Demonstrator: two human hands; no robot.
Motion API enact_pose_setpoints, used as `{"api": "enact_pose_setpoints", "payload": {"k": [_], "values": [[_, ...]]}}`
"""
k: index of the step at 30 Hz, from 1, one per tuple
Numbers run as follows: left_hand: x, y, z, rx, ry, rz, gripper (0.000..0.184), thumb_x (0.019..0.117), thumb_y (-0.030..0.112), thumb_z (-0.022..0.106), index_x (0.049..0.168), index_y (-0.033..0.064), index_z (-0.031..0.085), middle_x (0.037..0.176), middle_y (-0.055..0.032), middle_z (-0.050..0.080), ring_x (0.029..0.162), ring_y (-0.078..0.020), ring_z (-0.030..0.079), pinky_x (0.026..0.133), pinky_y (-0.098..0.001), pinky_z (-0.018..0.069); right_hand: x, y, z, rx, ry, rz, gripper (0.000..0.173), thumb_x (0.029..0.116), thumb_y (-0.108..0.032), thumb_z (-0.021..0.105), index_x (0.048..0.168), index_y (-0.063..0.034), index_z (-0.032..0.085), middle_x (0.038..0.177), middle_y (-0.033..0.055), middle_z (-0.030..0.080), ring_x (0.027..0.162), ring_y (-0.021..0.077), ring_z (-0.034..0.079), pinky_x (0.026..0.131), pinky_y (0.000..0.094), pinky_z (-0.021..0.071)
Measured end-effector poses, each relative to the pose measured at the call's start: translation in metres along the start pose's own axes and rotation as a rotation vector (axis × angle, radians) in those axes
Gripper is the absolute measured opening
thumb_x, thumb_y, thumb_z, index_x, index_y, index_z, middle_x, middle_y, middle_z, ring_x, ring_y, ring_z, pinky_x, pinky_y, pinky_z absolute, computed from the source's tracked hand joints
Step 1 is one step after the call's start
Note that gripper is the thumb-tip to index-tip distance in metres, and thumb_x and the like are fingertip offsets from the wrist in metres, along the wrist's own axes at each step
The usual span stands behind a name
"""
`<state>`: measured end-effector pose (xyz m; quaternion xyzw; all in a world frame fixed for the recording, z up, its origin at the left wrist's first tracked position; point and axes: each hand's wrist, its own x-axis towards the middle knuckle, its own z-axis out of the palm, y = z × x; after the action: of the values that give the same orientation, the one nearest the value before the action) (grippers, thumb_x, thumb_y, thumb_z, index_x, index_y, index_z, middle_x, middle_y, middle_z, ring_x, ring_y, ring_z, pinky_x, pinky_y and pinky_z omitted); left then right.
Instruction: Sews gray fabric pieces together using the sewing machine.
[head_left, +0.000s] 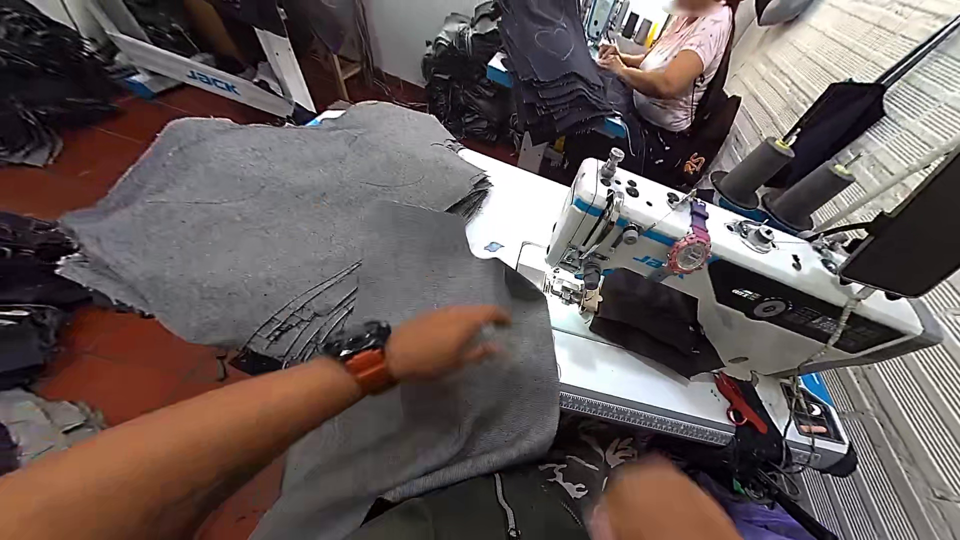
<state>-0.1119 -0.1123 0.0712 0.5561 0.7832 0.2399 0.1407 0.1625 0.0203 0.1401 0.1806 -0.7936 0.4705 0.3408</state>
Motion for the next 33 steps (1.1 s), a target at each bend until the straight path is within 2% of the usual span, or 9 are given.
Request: {"api": "enact_pose_setpoints", "payload": {"k": [3, 6, 11, 14, 19, 23, 28, 31, 33], "values": [[0.039, -0.079, 0.001, 0.304, 0.234, -0.029, 0.051, 0.1018, 0.033, 0.063, 0.139, -0.0008, 0.059, 0.149, -0.0270, 0.052, 0.146, -0.0470, 0.040, 0.120, -0.0674, 0.0254, 0.005, 0.139, 0.047, -0.398, -0.073, 0.066, 0.048, 0.1048, -0.048, 0.052, 0.123, -0.0055, 0.065, 0.119, 0.0117, 0.070, 0.115, 0.0243, 0.066, 0.098, 0.0425, 0.0562], [0.042, -0.095, 0.031, 0.386, 0.189, -0.069, 0.074, 0.1040, 0.060, 0.038, 0.155, 0.0071, 0.046, 0.162, -0.0233, 0.037, 0.153, -0.0486, 0.025, 0.121, -0.0725, 0.0125, -0.029, 0.191, 0.072, -0.773, -0.372, 0.327, 0.079, 0.0971, -0.066, 0.051, 0.151, -0.0084, 0.051, 0.159, 0.0190, 0.044, 0.150, 0.0356, 0.038, 0.121, 0.0579, 0.0330], [0.000, -0.033, 0.076, 0.284, 0.125, 0.071, 0.076, 0.0964, 0.071, 0.043, 0.152, 0.0192, 0.053, 0.164, -0.0103, 0.040, 0.153, -0.0414, 0.031, 0.119, -0.0687, 0.0257, -0.074, 0.145, 0.059, -0.765, -0.203, 0.225, 0.055, 0.1019, -0.058, 0.050, 0.112, -0.0100, 0.074, 0.096, 0.0074, 0.073, 0.087, 0.0230, 0.070, 0.077, 0.0422, 0.0559], [0.012, -0.033, 0.058, 0.112, 0.166, 0.104, 0.046, 0.1040, 0.044, 0.053, 0.135, 0.0124, 0.067, 0.145, -0.0102, 0.061, 0.135, -0.0311, 0.056, 0.112, -0.0542, 0.0454, -0.071, 0.142, 0.030, -0.811, -0.042, 0.219, 0.038, 0.1015, -0.044, 0.060, 0.109, -0.0109, 0.076, 0.100, 0.0064, 0.075, 0.093, 0.0207, 0.072, 0.083, 0.0418, 0.0577], [0.063, -0.062, 0.051, 0.242, 0.255, -0.009, 0.041, 0.1003, 0.033, 0.065, 0.130, 0.0051, 0.066, 0.133, -0.0236, 0.062, 0.127, -0.0471, 0.056, 0.102, -0.0654, 0.0453, -0.029, 0.196, -0.083, -1.081, 0.022, 0.512, 0.036, 0.0970, -0.019, 0.069, 0.128, -0.0007, 0.068, 0.133, 0.0234, 0.064, 0.130, 0.0433, 0.057, 0.105, 0.0624, 0.0470], [0.082, -0.026, 0.039, 0.343, 0.043, -0.112, 0.031, 0.0948, 0.012, 0.062, 0.124, 0.0002, 0.064, 0.115, -0.0233, 0.064, 0.112, -0.0432, 0.061, 0.091, -0.0574, 0.0496, -0.018, 0.246, -0.130, -1.113, -0.099, 0.488, 0.036, 0.0946, -0.008, 0.068, 0.131, -0.0047, 0.068, 0.136, 0.0173, 0.066, 0.138, 0.0410, 0.052, 0.112, 0.0633, 0.0384], [0.090, -0.032, 0.051, 0.222, 0.152, -0.162, 0.032, 0.1008, 0.030, 0.060, 0.112, 0.0006, 0.065, 0.103, -0.0203, 0.069, 0.101, -0.0396, 0.067, 0.087, -0.0573, 0.0521, -0.018, 0.228, -0.124, -1.212, 0.010, 0.348, 0.017, 0.0985, -0.005, 0.060, 0.103, -0.0009, 0.076, 0.098, 0.0220, 0.073, 0.097, 0.0409, 0.071, 0.092, 0.0598, 0.0523], [0.069, -0.028, 0.057, 0.119, 0.189, 0.011, 0.042, 0.1030, 0.042, 0.059, 0.095, 0.0021, 0.069, 0.087, -0.0149, 0.068, 0.083, -0.0332, 0.070, 0.072, -0.0550, 0.0567, -0.036, 0.184, -0.107, -1.080, 0.001, 0.399, 0.020, 0.0937, -0.011, 0.058, 0.099, 0.0025, 0.072, 0.104, 0.0213, 0.070, 0.103, 0.0404, 0.067, 0.087, 0.0590, 0.0540], [0.050, -0.024, 0.072, 0.042, 0.238, 0.231, 0.048, 0.1054, 0.039, 0.048, 0.076, 0.0044, 0.064, 0.072, -0.0081, 0.061, 0.068, -0.0241, 0.065, 0.060, -0.0457, 0.0545, -0.063, 0.172, -0.076, -0.860, -0.086, 0.462, 0.024, 0.0908, -0.016, 0.054, 0.095, -0.0004, 0.071, 0.127, 0.0146, 0.068, 0.130, 0.0359, 0.057, 0.107, 0.0579, 0.0465]]}}
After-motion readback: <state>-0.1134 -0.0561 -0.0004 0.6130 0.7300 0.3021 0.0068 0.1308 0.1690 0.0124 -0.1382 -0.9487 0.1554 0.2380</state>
